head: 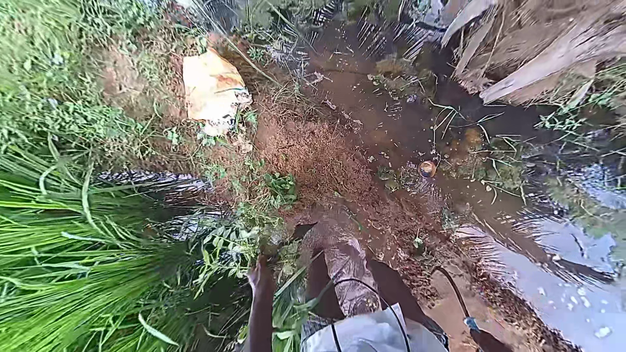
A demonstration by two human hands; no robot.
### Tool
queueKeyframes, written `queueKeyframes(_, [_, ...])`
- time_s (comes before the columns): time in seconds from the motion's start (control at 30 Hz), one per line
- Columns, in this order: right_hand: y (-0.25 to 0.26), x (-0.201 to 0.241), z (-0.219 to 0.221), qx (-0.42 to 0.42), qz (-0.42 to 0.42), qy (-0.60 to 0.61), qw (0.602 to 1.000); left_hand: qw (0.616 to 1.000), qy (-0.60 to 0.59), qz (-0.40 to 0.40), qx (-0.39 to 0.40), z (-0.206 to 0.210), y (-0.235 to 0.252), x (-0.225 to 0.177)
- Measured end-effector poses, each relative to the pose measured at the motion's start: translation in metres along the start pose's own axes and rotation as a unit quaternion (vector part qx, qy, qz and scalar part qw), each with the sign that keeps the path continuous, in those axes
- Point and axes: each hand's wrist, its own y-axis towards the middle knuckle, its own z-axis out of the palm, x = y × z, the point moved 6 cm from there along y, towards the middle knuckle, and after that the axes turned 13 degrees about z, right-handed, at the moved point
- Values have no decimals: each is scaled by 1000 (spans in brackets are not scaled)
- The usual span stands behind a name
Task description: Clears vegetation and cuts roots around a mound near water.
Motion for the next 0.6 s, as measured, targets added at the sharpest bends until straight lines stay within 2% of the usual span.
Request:
queueKeyframes(0.03, [23, -3, 7, 8, -36, -2, 999, 1000, 1, -5, 1, -4, 4, 1])
queueKeyframes(0.1, [129, -31, 26, 1, -120, -13, 993, 1000, 0, -23, -2, -14, 11, 5])
queueKeyframes(0.13, [179, -41, 31, -5, -129, -16, 991, 1000, -1, -28, -8, -19, 15, 9])
queueKeyframes(0.2, [221, -33, 32, 1, -106, -21, 994, 999, -9, -24, -20, -33, 24, 14])
queueKeyframes(0.33, [197, 38, 21, -19, -117, -41, 992, 998, -30, -26, -46, -60, 36, 22])
queueKeyframes(0.47, [151, 122, 15, -64, -183, -121, 974, 996, -39, -35, -66, -76, 46, 28])
queueKeyframes(0.6, [122, 188, 27, -80, -253, -143, 954, 994, -50, -43, -82, -93, 62, 40])
